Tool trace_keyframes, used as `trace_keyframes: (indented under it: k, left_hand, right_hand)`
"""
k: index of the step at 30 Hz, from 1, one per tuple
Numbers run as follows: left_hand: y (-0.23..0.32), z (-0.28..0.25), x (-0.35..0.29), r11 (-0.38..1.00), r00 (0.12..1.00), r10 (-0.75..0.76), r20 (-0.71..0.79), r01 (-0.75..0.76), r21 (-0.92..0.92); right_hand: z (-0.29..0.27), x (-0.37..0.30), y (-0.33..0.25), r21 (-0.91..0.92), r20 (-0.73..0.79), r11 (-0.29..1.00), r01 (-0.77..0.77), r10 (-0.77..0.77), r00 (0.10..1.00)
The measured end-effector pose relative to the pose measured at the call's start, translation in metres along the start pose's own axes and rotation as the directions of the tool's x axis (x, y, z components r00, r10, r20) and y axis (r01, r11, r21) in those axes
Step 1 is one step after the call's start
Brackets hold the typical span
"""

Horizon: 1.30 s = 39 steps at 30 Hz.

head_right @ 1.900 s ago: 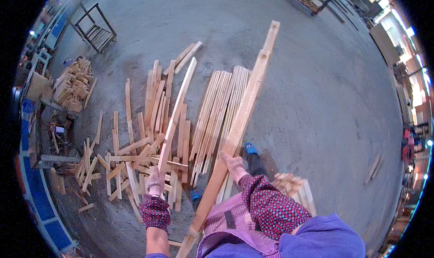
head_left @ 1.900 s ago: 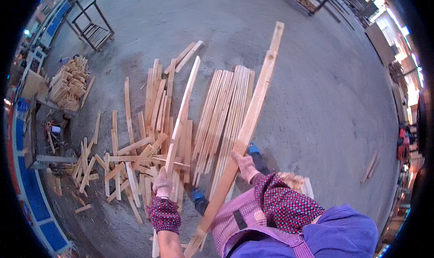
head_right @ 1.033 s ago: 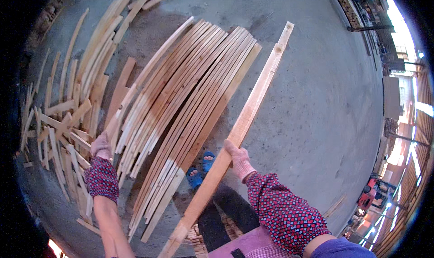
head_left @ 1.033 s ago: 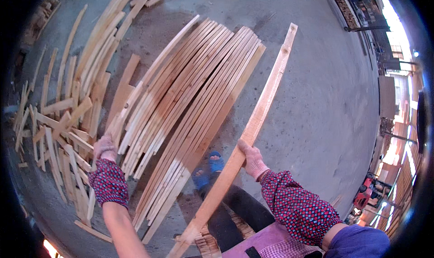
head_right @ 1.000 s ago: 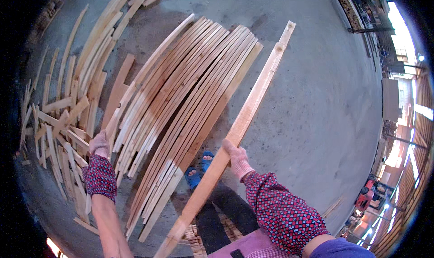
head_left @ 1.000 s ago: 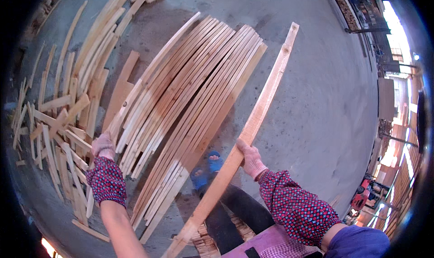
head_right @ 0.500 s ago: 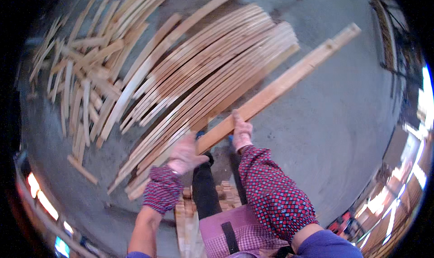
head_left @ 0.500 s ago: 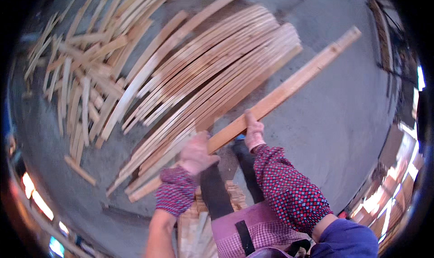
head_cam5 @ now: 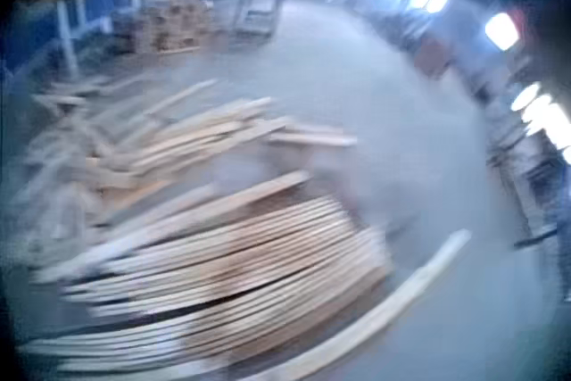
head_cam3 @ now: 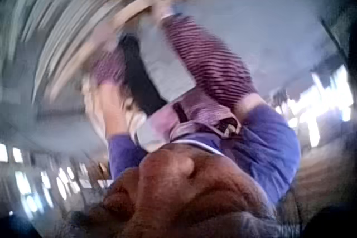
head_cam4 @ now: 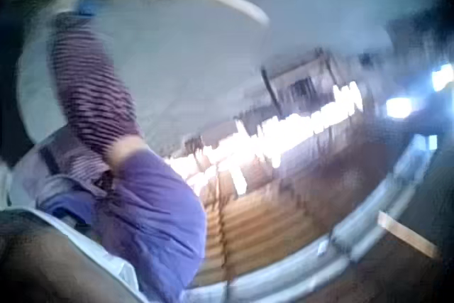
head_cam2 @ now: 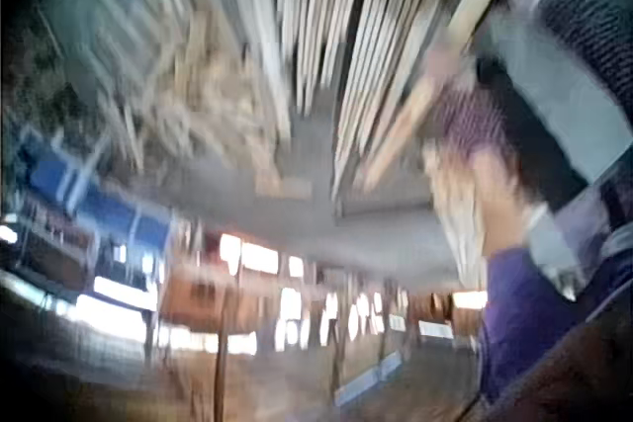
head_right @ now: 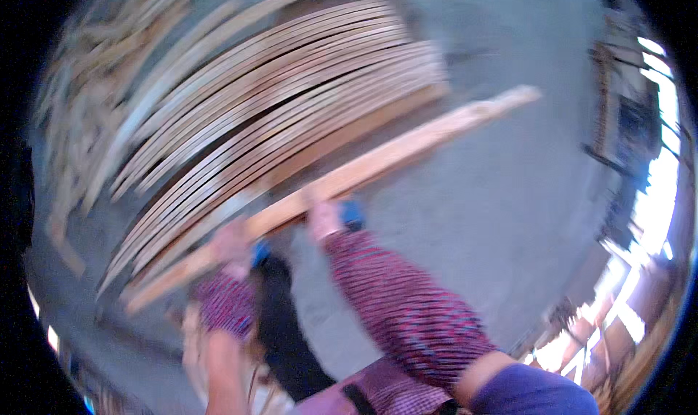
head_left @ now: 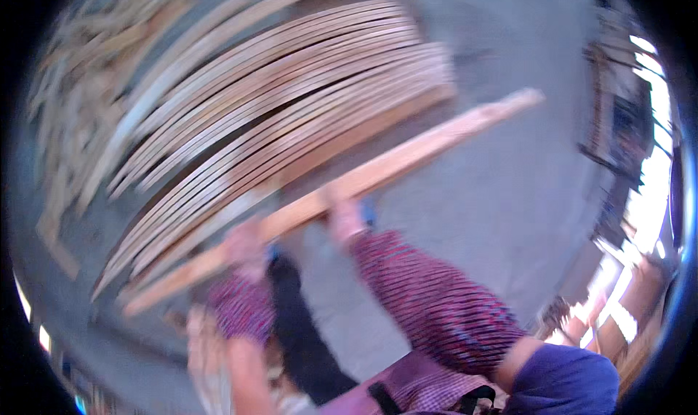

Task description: The person gathers scattered wooden planks from the floor of a workshop and stacks them into neat piles. They handle the wood by hand, picking up individual pieces and arranging them into organized stacks.

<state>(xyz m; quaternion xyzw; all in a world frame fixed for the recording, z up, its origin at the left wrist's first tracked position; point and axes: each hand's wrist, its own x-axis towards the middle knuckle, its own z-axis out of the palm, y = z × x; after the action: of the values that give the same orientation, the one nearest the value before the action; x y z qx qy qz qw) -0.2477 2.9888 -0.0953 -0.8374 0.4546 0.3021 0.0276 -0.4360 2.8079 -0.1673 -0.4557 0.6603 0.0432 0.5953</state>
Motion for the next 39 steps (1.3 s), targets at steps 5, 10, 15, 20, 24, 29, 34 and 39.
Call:
trace_keyframes:
  k: [5, 10, 15, 20, 24, 29, 34, 39]
  left_hand:
    - [-0.017, 0.049, 0.043, 0.997, 0.995, -0.034, 0.089, 0.027, 0.078]
    - [-0.083, 0.113, 0.038, 0.974, 0.989, 0.109, -0.097, -0.087, 0.209]
    - [-0.107, 0.094, 0.06, 0.993, 0.976, -0.119, 0.18, 0.119, 0.013]
    - [-0.144, 0.113, 0.061, 0.911, 0.927, -0.3, 0.224, 0.209, 0.356]
    - [-0.155, 0.148, 0.048, 0.966, 0.98, -0.198, 0.002, 0.195, 0.167]
    - [-0.131, 0.143, 0.035, 0.976, 0.952, -0.216, 0.219, 0.212, 0.039]
    - [-0.115, 0.152, 0.045, 0.998, 1.0, -0.028, -0.008, 0.029, 0.062]
    - [-0.099, 0.121, 0.054, 0.991, 0.993, -0.1, -0.055, 0.105, 0.084]
  right_hand:
    - [0.02, 0.005, -0.009, 0.517, 0.189, 0.765, -0.385, 0.337, 0.922]
    - [0.039, 0.013, -0.019, 0.469, 0.249, 0.758, -0.454, 0.379, 0.891]
    - [0.077, 0.026, -0.011, 0.476, 0.287, 0.733, -0.486, 0.393, 0.874]
    - [0.077, 0.047, -0.012, 0.491, 0.316, 0.785, -0.377, 0.242, 0.917]
    - [0.052, 0.065, -0.006, 0.52, 0.394, 0.778, -0.352, 0.147, 0.907]
    - [0.027, 0.086, -0.01, 0.841, 0.345, 0.353, -0.41, 0.233, 0.909]
    - [0.01, 0.111, 0.014, 0.723, 0.174, 0.578, -0.378, 0.377, 0.91]
    - [0.052, 0.109, 0.041, 0.426, 0.311, 0.833, -0.352, 0.23, 0.922]
